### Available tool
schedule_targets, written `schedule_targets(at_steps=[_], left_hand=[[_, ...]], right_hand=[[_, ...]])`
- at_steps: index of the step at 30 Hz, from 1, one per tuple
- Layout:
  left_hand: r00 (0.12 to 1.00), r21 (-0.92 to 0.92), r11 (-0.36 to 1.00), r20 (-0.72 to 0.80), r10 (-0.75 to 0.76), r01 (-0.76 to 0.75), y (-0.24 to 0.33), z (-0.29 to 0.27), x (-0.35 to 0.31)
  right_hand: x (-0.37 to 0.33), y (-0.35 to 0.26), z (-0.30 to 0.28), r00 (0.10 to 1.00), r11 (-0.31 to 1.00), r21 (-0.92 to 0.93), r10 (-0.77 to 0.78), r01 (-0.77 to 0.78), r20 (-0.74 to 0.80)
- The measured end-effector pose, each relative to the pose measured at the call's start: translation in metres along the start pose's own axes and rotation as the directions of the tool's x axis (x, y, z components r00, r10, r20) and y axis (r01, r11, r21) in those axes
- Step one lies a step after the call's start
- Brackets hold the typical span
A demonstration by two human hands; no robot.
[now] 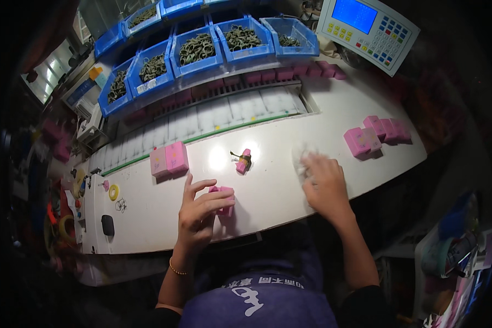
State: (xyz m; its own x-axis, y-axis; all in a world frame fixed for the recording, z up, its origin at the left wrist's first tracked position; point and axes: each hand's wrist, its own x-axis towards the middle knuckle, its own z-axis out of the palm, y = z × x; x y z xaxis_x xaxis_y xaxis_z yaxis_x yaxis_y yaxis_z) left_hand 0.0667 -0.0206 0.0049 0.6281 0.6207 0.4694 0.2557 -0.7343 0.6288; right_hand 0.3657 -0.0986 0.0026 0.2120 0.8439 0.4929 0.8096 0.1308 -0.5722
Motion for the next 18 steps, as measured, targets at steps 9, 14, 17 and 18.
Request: schedule_targets(at_steps=[9,14,17,18], left_hand=[[0.998,0.290,0.956,-0.052,-0.023,0.037,-0.013,0.006,0.004],[0.950,0.469,0.881,-0.296,0.097,0.056,0.020,-0.006,0.001],[0.838,-0.276,0.853,-0.211,-0.503,0.442,0.045,0.018,-0.018],[0.840,-0.358,0.807,-0.101,-0.533,0.469,0.042,0.025,-0.019]], right_hand=[[0.039,-0.028,0.098,0.967,0.981,0.072,-0.191,0.182,0.169],[0.026,-0.035,0.102,0.977,0.968,0.213,-0.161,0.130,0.137],[-0.002,-0.075,0.072,0.972,0.928,0.329,-0.216,0.174,0.095],[-0.011,-0.081,0.068,0.957,0.912,0.344,-0.271,0.223,0.101]])
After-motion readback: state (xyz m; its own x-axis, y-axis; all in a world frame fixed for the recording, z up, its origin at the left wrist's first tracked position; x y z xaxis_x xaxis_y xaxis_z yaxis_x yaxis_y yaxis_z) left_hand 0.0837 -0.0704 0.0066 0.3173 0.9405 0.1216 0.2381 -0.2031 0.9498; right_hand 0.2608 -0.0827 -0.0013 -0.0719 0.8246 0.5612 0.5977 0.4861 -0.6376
